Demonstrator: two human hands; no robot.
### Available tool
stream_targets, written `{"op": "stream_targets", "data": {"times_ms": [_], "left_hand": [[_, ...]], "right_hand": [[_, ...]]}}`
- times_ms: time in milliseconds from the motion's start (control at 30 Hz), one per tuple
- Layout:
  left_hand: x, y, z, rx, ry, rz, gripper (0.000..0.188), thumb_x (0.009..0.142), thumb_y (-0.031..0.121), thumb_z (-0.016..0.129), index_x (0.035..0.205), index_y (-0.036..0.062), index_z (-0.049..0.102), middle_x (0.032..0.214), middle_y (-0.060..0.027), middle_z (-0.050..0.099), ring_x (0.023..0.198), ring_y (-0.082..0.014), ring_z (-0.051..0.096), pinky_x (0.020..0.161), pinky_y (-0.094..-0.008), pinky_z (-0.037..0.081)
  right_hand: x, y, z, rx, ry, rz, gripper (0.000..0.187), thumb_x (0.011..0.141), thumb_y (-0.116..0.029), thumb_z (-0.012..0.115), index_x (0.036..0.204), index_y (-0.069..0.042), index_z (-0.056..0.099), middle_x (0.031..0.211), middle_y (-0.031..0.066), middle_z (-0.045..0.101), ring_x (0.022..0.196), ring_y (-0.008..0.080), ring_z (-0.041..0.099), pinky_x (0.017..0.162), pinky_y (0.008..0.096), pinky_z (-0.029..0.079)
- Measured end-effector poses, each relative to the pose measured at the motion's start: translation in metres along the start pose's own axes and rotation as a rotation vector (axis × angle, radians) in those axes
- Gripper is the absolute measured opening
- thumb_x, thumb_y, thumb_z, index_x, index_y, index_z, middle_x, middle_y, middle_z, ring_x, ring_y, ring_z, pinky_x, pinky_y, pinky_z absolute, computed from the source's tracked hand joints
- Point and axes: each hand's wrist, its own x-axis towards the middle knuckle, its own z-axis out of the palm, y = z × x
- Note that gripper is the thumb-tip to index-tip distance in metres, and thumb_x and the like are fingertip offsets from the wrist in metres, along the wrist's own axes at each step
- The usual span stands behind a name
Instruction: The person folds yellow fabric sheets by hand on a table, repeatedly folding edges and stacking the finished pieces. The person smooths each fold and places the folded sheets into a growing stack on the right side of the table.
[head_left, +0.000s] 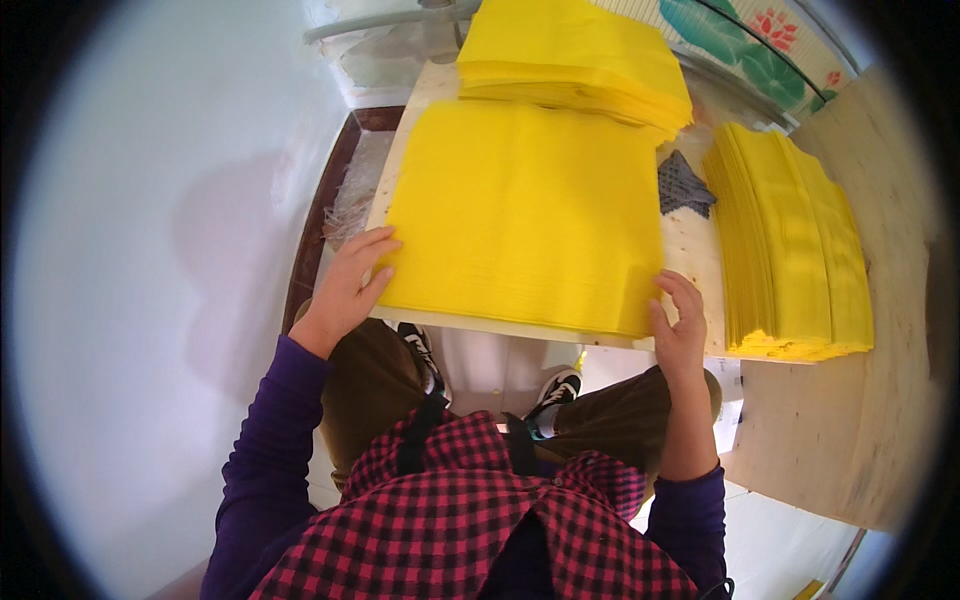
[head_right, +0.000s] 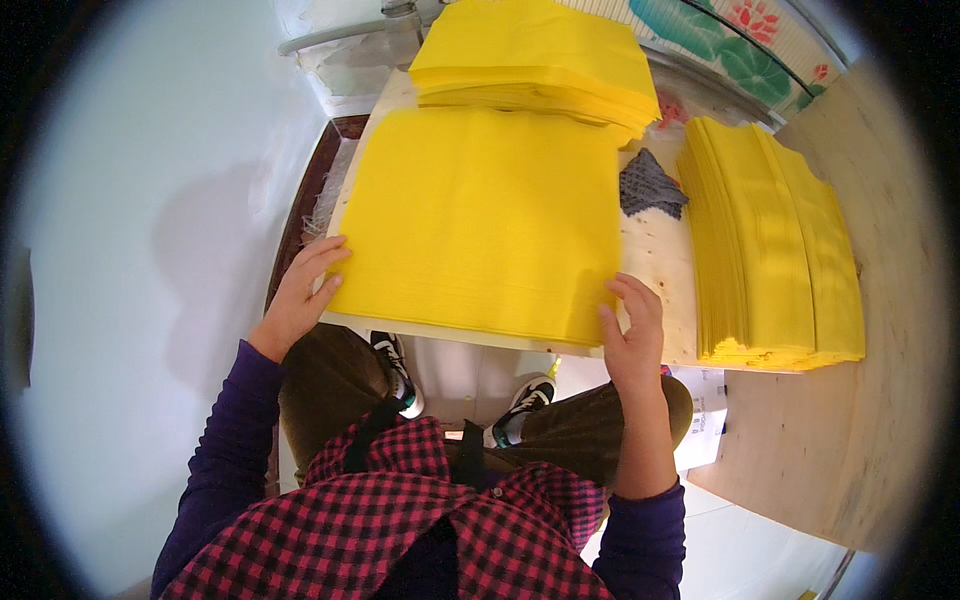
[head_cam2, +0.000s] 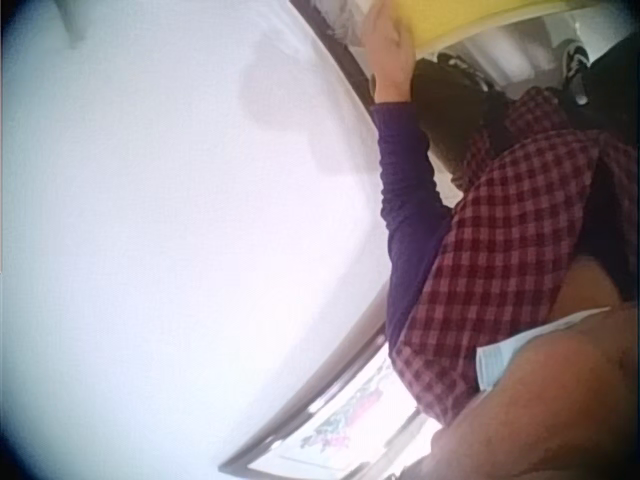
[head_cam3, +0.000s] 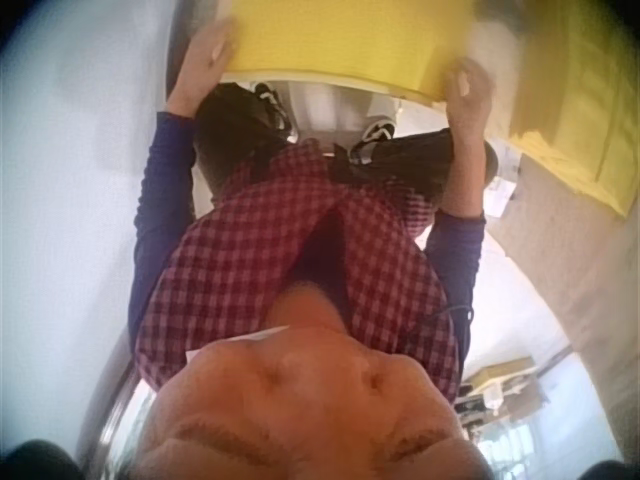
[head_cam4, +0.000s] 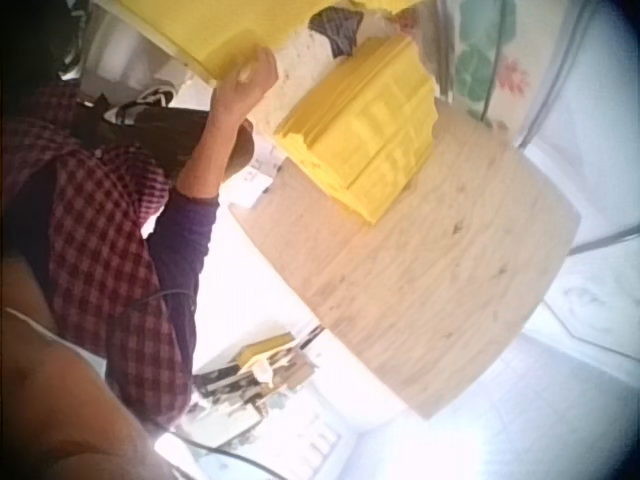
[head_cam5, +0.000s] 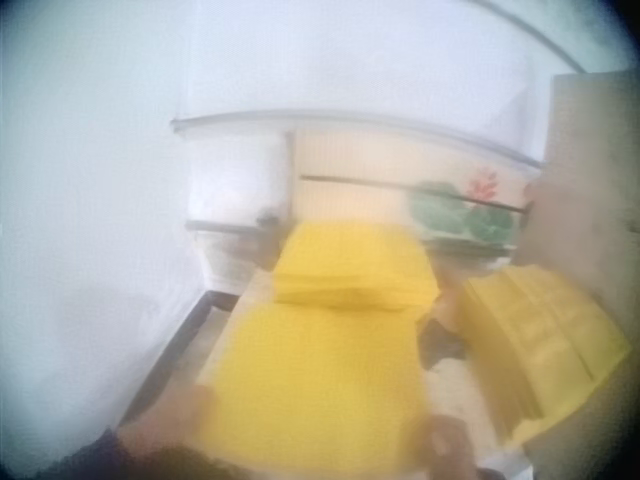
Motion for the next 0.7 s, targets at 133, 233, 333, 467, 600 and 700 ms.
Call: {"op": "stream_targets", "data": {"times_ms": [133, 233, 333, 467, 600, 700], "left_hand": [[-0.003, 0.000, 0.003, 0.022, 0.003, 0.012, 0.034, 0.087, 0.006, 0.061, 0.121, 0.0031, 0.060, 0.134, -0.0146, 0.053, 0.125, -0.0321, 0.048, 0.106, -0.0385, 0.037], [-0.004, 0.001, 0.003, 0.044, 0.015, 0.016, 0.033, 0.087, 0.006, 0.061, 0.120, 0.0031, 0.060, 0.133, -0.0147, 0.053, 0.125, -0.0322, 0.048, 0.106, -0.0386, 0.037], [-0.003, 0.001, 0.004, 0.060, 0.020, 0.026, 0.032, 0.087, 0.006, 0.061, 0.119, 0.0030, 0.060, 0.133, -0.0148, 0.053, 0.125, -0.0322, 0.048, 0.106, -0.0387, 0.037], [-0.005, 0.002, 0.005, 0.052, 0.034, 0.021, 0.031, 0.088, 0.006, 0.060, 0.118, 0.0028, 0.061, 0.133, -0.0148, 0.053, 0.125, -0.0324, 0.048, 0.106, -0.0386, 0.037], [-0.007, 0.001, 0.006, 0.041, 0.049, 0.028, 0.031, 0.087, 0.005, 0.060, 0.118, 0.0025, 0.061, 0.132, -0.0151, 0.054, 0.125, -0.0326, 0.049, 0.106, -0.0386, 0.038], [-0.008, 0.001, 0.007, 0.040, 0.054, 0.026, 0.030, 0.088, 0.005, 0.060, 0.118, 0.0024, 0.061, 0.132, -0.0153, 0.054, 0.125, -0.0327, 0.049, 0.106, -0.0386, 0.037]], "right_hand": [[0.002, 0.000, 0.003, -0.047, -0.036, -0.040, 0.037, 0.080, -0.004, 0.066, 0.116, -0.003, 0.061, 0.128, 0.0157, 0.056, 0.121, 0.0343, 0.049, 0.104, 0.0402, 0.038], [0.006, -0.004, 0.004, -0.094, -0.100, -0.063, 0.042, 0.079, -0.005, 0.067, 0.121, -0.004, 0.059, 0.136, 0.0171, 0.050, 0.127, 0.0361, 0.044, 0.107, 0.0412, 0.036], [0.009, -0.009, 0.006, -0.116, -0.133, -0.055, 0.042, 0.080, -0.006, 0.067, 0.122, -0.004, 0.059, 0.138, 0.0175, 0.048, 0.129, 0.0368, 0.042, 0.108, 0.0419, 0.035], [0.008, -0.013, 0.006, -0.155, -0.149, -0.040, 0.041, 0.081, -0.007, 0.068, 0.121, -0.004, 0.060, 0.138, 0.0182, 0.048, 0.130, 0.0374, 0.041, 0.109, 0.0424, 0.034], [0.005, -0.013, 0.006, -0.144, -0.127, -0.065, 0.040, 0.080, -0.007, 0.068, 0.120, -0.004, 0.061, 0.138, 0.0184, 0.048, 0.129, 0.0375, 0.042, 0.108, 0.0424, 0.035], [0.003, -0.011, 0.007, -0.136, -0.116, -0.074, 0.040, 0.080, -0.007, 0.068, 0.119, -0.004, 0.061, 0.137, 0.0181, 0.049, 0.128, 0.0372, 0.043, 0.108, 0.0422, 0.036]]}}
